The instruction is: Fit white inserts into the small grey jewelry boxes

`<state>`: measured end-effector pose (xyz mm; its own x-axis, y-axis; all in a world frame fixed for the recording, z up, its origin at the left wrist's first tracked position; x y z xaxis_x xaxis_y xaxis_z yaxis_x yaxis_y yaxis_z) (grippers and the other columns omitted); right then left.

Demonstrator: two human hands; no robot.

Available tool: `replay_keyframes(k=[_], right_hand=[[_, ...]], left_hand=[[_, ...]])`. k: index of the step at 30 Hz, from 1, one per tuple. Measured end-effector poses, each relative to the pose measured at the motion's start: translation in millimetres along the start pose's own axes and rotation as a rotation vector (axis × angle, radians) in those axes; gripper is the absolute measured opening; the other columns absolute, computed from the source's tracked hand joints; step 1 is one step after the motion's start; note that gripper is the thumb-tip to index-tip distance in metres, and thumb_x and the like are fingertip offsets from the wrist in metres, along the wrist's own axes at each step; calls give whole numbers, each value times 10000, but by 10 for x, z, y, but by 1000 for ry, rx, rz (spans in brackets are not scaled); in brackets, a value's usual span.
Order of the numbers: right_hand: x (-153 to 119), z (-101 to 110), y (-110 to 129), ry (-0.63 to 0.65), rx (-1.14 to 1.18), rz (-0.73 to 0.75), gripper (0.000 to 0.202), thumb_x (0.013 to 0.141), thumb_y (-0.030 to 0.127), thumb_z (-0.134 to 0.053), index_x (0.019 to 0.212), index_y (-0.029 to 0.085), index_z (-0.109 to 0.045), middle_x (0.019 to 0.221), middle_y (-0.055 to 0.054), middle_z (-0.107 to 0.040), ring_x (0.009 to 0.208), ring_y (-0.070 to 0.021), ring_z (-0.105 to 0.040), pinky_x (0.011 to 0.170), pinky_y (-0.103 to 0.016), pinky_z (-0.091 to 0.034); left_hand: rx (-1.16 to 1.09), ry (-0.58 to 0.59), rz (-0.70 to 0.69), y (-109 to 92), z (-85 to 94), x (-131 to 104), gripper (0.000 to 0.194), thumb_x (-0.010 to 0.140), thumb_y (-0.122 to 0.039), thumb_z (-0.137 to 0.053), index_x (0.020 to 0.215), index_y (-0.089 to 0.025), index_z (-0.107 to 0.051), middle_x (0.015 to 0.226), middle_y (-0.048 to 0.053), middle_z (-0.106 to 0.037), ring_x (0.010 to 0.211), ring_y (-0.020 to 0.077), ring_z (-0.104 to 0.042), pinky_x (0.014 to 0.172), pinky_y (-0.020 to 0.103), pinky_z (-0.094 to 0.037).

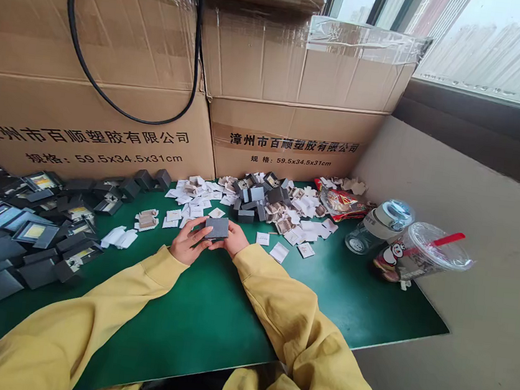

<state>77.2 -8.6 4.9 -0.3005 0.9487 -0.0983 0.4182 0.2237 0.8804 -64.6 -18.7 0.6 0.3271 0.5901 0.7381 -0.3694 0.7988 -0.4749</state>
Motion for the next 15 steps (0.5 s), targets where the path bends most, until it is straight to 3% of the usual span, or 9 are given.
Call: replay_keyframes(k=[5, 7, 10, 12, 15], right_hand=[[-4, 108, -28, 82, -1, 23, 427, 525, 286, -745, 888, 215, -532, 794, 18, -588, 599, -95, -570, 433, -207, -510], [-29, 153, -19, 119, -45, 43, 479, 463, 237, -770, 880, 207, -537, 793, 27, -582, 615, -101, -574, 458, -221, -524], [-60, 231, 49, 68, -121, 108, 454, 406, 201, -767, 804, 185, -549, 742, 36, -578, 593, -107, -562, 454, -227, -512], [-50, 303, 162, -3, -166, 189, 411, 432, 195, -733, 798, 184, -547, 695, 41, -577, 539, -97, -536, 432, -219, -481], [41, 477, 466, -156, -279, 361, 341, 516, 196, -642, 841, 180, -543, 613, 56, -551, 475, -79, -480, 431, -207, -432]], left_hand=[[44, 41, 8, -5, 22, -24, 324, 795, -290, -544, 1113, -249, -589, 1242, 110, -482, 1113, 231, -502, 830, 360, -519], [27, 61, -44, -14, 3, -54, 326, 787, -266, -557, 1111, -254, -591, 1237, 113, -491, 1103, 229, -509, 835, 366, -516], [-24, 80, -101, -36, -72, -18, 336, 787, -238, -556, 1120, -273, -583, 1257, 112, -479, 1114, 226, -498, 842, 374, -508], [-48, 81, -91, -60, -159, 137, 333, 795, -257, -545, 1126, -274, -579, 1273, 111, -461, 1130, 227, -482, 839, 370, -504], [-57, 92, -66, -109, -360, 602, 351, 815, -293, -510, 1163, -264, -553, 1286, 108, -436, 1167, 230, -441, 877, 375, -471]])
Point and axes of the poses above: each hand's wrist, its own x-axis towards the middle knuckle, its own z-axis out of the back of the hand, y = z × x, the point moved 2 cm from there along x, towards the middle knuckle
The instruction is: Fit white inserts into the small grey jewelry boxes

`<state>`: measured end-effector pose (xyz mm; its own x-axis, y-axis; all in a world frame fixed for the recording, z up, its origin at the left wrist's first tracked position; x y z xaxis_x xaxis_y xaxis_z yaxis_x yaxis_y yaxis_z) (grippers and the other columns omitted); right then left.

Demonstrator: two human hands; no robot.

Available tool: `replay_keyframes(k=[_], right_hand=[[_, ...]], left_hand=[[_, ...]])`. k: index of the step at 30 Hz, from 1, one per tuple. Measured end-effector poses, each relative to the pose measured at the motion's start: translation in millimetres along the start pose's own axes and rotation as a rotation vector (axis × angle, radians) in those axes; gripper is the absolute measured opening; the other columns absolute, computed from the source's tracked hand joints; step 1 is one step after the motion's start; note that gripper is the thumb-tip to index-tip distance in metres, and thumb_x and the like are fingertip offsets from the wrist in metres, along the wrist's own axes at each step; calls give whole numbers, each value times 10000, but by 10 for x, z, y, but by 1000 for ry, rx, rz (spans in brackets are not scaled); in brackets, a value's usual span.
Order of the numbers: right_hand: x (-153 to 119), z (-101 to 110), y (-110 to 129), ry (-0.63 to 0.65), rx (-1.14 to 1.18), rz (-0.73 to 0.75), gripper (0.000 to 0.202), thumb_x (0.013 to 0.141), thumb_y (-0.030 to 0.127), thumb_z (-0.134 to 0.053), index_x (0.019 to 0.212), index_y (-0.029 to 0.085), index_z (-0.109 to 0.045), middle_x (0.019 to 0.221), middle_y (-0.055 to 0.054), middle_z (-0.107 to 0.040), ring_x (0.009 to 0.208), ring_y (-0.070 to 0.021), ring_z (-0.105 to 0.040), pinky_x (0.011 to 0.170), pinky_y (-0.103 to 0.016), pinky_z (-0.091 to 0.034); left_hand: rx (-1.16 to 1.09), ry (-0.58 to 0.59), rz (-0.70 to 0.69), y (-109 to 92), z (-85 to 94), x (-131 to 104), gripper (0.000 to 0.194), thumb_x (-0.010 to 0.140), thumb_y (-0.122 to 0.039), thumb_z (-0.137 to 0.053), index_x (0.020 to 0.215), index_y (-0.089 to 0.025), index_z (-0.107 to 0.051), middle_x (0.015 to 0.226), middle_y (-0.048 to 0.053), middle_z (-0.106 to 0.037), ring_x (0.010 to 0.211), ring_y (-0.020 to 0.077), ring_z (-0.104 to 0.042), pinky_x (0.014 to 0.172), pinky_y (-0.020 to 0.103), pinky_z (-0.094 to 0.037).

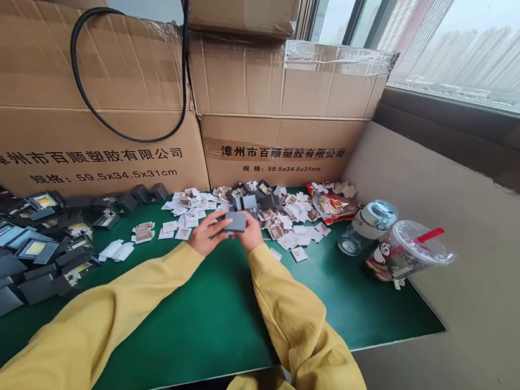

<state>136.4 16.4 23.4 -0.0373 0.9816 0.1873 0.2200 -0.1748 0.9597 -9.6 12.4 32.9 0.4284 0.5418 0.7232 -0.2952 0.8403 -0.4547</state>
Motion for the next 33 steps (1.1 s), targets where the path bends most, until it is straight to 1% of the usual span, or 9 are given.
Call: replay_keyframes(k=[3, 5, 8, 13, 18, 21, 24, 28, 33], right_hand=[[331, 307, 252, -270, -292, 159, 292, 636, 210, -503, 920, 159, -544, 662, 28, -567, 534, -90, -483, 500, -216, -433], [554, 500, 425, -476, -729, 216, 271, 671, 208, -453, 913, 141, -553, 718, -12, -596, 622, -123, -513, 592, -251, -450], [818, 707, 586, -557, -896, 230, 294, 684, 175, -422, 941, 119, -555, 902, -105, -600, 821, -193, -525, 762, -333, -424], [933, 847, 533, -503, -1092, 180, 329, 709, 141, -407, 999, 121, -560, 1037, -152, -561, 974, -238, -492, 876, -372, -353], [754, 748, 399, -466, -1204, 126, 489, 718, 202, -489, 1200, 133, -444, 1269, -174, -431, 1126, -285, -398, 922, -447, -301], [506, 484, 470, -518, -1254, 364, 458, 761, 216, -462, 1211, 135, -425, 1338, -165, -354, 1188, -276, -330, 959, -430, -277], [160, 56, 457, -359, -1127, 569, 212, 842, 255, -385, 933, 156, -549, 995, -94, -579, 987, -198, -485, 927, -356, -330], [-269, -528, 105, -43, -984, 410, 434, 896, 355, -303, 524, 189, -454, 520, -5, -482, 680, -154, -550, 738, -265, -406], [-444, -781, -310, 104, -899, 275, 430, 915, 347, -256, 598, 183, -496, 554, -13, -555, 565, -122, -563, 591, -216, -395]], left_hand=[[45, -9, -31, 21, -209, 615, 356, 839, -266, -465, 1187, -266, -538, 1271, 93, -429, 1187, 220, -401, 977, 389, -375], [105, -17, -33, 66, -356, 973, 355, 839, -226, -452, 1177, -250, -553, 1247, 92, -429, 1173, 219, -393, 1016, 393, -318], [163, -6, 55, 174, -541, 1324, 414, 811, -175, -471, 1217, -240, -520, 1243, 87, -415, 1143, 219, -396, 1010, 367, -322], [297, 106, 360, 374, -702, 1461, 482, 807, -146, -434, 1274, -265, -453, 1290, 89, -383, 1160, 252, -369, 1006, 420, -308], [331, 208, 487, 476, -687, 1269, 476, 775, -199, -491, 1244, -281, -483, 1368, 115, -341, 1216, 360, -301, 943, 608, -258], [371, 181, 432, 519, -475, 996, 447, 791, -218, -462, 1233, -278, -492, 1411, 83, -295, 1263, 314, -248, 998, 565, -208], [467, 74, 379, 642, -24, 623, 372, 798, -217, -432, 1141, -228, -577, 1379, 74, -346, 1248, 262, -276, 1045, 461, -198], [635, -114, 604, 950, 774, 149, 419, 779, -207, -441, 1186, -178, -538, 1331, 115, -364, 1193, 279, -314, 1012, 423, -260], [756, -216, 866, 1264, 1343, -105, 505, 739, -201, -491, 1243, -197, -474, 1307, 168, -345, 1197, 358, -274, 938, 504, -294]])
Point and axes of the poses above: each hand's wrist, its own x-axis towards the middle knuckle, its own z-axis out of the back of the hand, y = z × x, the point moved 2 cm from there along x, towards the middle knuckle
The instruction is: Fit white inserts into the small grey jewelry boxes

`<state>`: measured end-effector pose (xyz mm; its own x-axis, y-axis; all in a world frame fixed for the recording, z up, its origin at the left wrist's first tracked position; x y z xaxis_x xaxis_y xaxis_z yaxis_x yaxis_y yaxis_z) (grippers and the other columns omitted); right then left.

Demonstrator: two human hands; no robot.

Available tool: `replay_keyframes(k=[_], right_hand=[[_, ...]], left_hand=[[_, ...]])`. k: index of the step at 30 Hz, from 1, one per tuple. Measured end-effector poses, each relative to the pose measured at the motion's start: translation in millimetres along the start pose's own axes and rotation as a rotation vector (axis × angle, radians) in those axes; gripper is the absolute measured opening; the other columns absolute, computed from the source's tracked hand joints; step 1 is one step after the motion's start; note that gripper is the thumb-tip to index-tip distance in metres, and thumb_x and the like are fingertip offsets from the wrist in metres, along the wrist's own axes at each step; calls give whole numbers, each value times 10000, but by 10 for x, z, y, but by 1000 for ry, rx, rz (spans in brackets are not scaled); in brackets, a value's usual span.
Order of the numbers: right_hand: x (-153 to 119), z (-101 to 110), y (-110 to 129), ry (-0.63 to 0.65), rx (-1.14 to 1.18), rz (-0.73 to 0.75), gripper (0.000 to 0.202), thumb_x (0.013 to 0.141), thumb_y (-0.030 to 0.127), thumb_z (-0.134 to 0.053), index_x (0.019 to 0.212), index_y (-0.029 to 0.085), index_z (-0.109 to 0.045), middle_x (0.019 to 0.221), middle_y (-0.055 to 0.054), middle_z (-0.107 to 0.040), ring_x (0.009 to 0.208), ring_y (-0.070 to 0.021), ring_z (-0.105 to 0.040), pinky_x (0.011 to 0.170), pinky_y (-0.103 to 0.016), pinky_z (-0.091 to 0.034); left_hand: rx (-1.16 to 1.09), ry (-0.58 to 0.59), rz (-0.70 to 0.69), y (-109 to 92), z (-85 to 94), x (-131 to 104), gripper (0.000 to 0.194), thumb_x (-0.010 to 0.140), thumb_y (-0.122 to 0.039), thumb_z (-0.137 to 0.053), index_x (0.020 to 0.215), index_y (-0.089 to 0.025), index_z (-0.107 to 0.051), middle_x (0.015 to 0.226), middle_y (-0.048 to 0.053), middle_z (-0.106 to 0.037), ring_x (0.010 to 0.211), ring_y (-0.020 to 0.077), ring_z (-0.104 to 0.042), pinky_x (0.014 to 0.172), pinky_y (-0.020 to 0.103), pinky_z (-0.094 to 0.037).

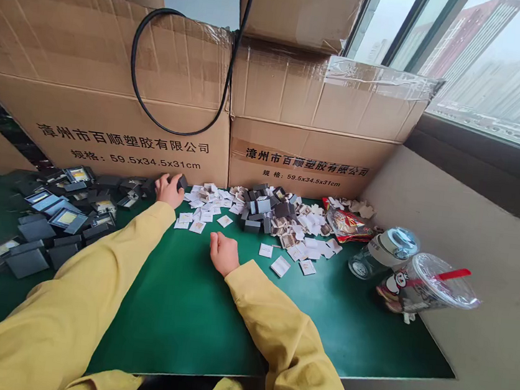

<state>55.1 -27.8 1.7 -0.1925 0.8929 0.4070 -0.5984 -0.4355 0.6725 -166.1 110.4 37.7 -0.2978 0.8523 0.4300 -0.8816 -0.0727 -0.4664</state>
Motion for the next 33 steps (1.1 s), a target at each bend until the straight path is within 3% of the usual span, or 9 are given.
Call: replay_keyframes(k=[5, 11, 14, 16, 18, 20, 22, 26, 33], right_hand=[[43, 46, -162, 66, 59, -41, 419, 914, 362, -274, 632, 184, -528, 638, -23, -623, 621, -119, -598, 625, -207, -403], [38, 58, -174, 178, 107, -90, 428, 893, 404, -329, 579, 193, -530, 417, 36, -533, 478, -94, -543, 592, -192, -412], [36, 41, -164, 209, 139, -106, 370, 891, 383, -330, 682, 191, -567, 494, 32, -587, 502, -90, -553, 596, -193, -430], [48, 38, -167, 176, 220, -131, 281, 885, 365, -338, 947, 200, -556, 703, 16, -653, 500, -78, -552, 572, -198, -449], [63, 45, -169, 96, 334, -141, 384, 852, 359, -407, 1213, 229, -390, 1019, -29, -622, 554, -72, -567, 563, -207, -469], [71, 49, -163, 40, 407, -114, 545, 808, 357, -483, 1300, 246, -277, 1203, -64, -520, 662, -88, -585, 576, -213, -482], [63, 41, -145, 68, 374, -51, 490, 800, 363, -496, 1253, 230, -367, 1152, -61, -548, 726, -109, -581, 596, -214, -483], [23, 37, -108, 89, 174, 71, 301, 811, 372, -486, 1040, 187, -548, 882, -33, -618, 681, -116, -553, 635, -218, -467], [5, 13, -98, 49, -132, 195, 278, 829, 287, -453, 1074, 218, -566, 845, -39, -594, 780, -140, -555, 670, -218, -438]], left_hand=[[-74, 102, 16, 24, -92, 117, 419, 727, -193, -504, 1141, -189, -569, 1094, 155, -524, 1041, 317, -451, 887, 442, -364], [-212, -107, 33, -118, 94, 75, 333, 799, -201, -395, 1070, -134, -578, 1025, 129, -545, 986, 231, -502, 918, 357, -358], [-567, -203, -41, -263, 246, -113, 269, 777, -227, -440, 985, -152, -595, 981, 94, -561, 904, 194, -533, 840, 325, -410], [-889, -86, 5, -353, 268, -321, 297, 757, -262, -480, 1028, -169, -557, 933, 72, -576, 834, 176, -553, 752, 315, -446], [-1238, 173, 136, -422, 213, -579, 385, 746, -275, -491, 1127, -216, -484, 975, 61, -583, 810, 171, -568, 681, 321, -466], [-1436, 451, 304, -456, 111, -847, 390, 733, -290, -504, 1118, -224, -501, 996, 67, -595, 777, 181, -577, 629, 332, -472], [-1502, 627, 452, -445, -4, -1060, 355, 729, -309, -517, 1069, -214, -550, 992, 77, -609, 770, 201, -583, 612, 348, -473], [-1499, 681, 553, -387, -181, -1231, 298, 767, -333, -506, 1026, -212, -591, 927, 73, -631, 793, 200, -586, 663, 343, -476], [-1511, 744, 370, -427, -170, -1343, 651, 668, -430, -661, 1240, -206, -446, 968, 97, -632, 907, 218, -593, 733, 331, -466]])
Point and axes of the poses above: each hand's wrist, its own x-axis towards the middle knuckle, its own z-axis out of the back of the hand, y = z × x, the point moved 2 cm from there along x, towards the middle knuckle
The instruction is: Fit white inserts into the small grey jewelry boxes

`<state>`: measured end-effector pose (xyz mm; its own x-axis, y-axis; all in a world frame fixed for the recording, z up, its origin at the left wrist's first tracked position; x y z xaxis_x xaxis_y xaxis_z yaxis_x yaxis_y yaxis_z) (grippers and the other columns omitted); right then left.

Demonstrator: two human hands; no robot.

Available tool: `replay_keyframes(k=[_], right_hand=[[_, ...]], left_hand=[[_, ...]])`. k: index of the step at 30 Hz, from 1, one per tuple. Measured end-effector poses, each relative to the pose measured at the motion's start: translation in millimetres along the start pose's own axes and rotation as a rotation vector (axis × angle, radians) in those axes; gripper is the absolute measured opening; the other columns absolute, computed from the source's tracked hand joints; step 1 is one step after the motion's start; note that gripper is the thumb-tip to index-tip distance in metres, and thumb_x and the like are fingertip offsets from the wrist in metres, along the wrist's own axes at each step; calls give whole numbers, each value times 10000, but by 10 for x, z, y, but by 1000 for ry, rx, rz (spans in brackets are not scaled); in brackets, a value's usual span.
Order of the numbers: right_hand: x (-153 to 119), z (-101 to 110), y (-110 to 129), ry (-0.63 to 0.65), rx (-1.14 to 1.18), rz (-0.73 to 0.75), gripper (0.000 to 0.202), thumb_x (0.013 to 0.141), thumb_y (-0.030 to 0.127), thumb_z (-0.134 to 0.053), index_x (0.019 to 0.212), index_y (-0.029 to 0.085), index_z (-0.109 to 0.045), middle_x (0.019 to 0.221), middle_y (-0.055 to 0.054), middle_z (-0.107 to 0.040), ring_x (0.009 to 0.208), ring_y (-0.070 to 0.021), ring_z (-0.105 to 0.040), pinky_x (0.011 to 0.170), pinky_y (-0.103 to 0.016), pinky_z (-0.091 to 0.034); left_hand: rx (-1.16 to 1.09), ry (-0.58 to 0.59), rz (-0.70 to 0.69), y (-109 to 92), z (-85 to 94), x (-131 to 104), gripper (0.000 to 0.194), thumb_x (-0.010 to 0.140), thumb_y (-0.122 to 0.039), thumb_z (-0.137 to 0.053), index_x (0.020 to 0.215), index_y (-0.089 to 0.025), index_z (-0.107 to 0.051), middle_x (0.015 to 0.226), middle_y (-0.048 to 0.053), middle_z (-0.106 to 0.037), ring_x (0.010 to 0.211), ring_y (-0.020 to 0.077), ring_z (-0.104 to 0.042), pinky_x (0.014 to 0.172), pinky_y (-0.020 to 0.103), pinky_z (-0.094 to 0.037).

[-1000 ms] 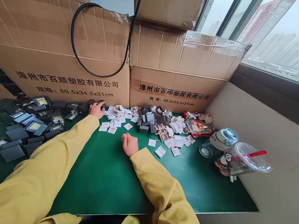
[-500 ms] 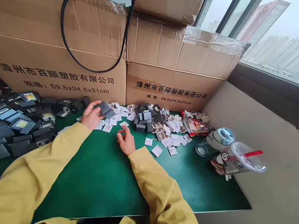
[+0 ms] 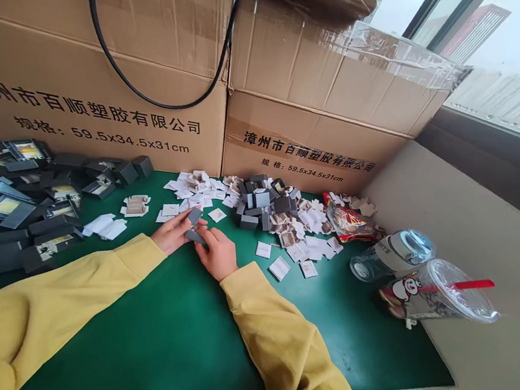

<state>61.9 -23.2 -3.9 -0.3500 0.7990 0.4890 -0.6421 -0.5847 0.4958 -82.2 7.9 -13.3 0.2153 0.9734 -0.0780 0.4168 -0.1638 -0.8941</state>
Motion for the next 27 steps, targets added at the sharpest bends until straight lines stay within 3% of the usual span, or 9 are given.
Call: replay_keyframes(k=[4, 9, 14, 17, 21, 23, 27], right_hand=[[0, 17, 52, 40, 56, 43, 319, 845, 323, -439, 1130, 209, -524, 858, -38, -591, 746, -134, -545, 679, -225, -446], [-1, 57, 38, -24, 101, -51, 330, 887, 310, -360, 1189, 204, -440, 1016, -46, -592, 723, -120, -532, 653, -229, -454], [228, 52, -107, -33, -292, 75, 227, 875, 250, -389, 972, 197, -588, 990, -70, -618, 961, -206, -472, 816, -336, -380], [554, 34, -220, 1, -570, 26, 219, 849, 185, -406, 877, 161, -622, 966, -119, -625, 981, -256, -449, 805, -401, -329], [965, -23, -377, 136, -759, -217, 217, 787, 113, -444, 777, 119, -662, 812, -175, -648, 924, -294, -495, 747, -423, -304], [1069, -49, -435, 186, -804, -287, 233, 773, 88, -437, 783, 113, -668, 790, -181, -654, 879, -279, -532, 747, -416, -295], [1082, -70, -487, 205, -823, -282, 237, 773, 73, -422, 839, 106, -648, 816, -179, -651, 844, -252, -561, 726, -374, -310]], left_hand=[[-34, -43, 9, 2, 30, -25, 642, 656, -394, -682, 1225, -195, -462, 943, 98, -642, 849, 196, -607, 701, 312, -477], [-72, -125, 12, -94, 196, -26, 514, 726, -378, -607, 1191, -196, -483, 887, 69, -654, 766, 179, -618, 658, 313, -489], [-136, -174, 70, -182, 273, -33, 412, 815, -378, -459, 1168, -170, -506, 835, 67, -652, 723, 175, -621, 670, 324, -483], [-187, -133, 134, -176, 254, -31, 401, 823, -376, -443, 1141, -142, -516, 824, 84, -658, 706, 182, -629, 671, 336, -482], [-232, -75, 146, -140, 275, -32, 402, 802, -383, -475, 1115, -136, -527, 811, 89, -665, 684, 190, -637, 670, 342, -478], [-261, -27, 137, -128, 297, -32, 402, 798, -379, -476, 1112, -135, -532, 812, 89, -668, 676, 190, -638, 669, 341, -477], [-318, 68, 142, -144, 303, -28, 381, 793, -354, -472, 1091, -130, -552, 845, 100, -669, 673, 197, -636, 613, 321, -465]])
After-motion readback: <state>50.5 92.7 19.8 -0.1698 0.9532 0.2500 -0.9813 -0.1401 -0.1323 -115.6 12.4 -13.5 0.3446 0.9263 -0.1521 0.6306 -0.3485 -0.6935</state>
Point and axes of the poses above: each hand's wrist, its own x-axis towards the middle knuckle, its own z-axis out of the back of the hand, y = z × x, the point moved 2 cm from there along x, towards the middle knuckle
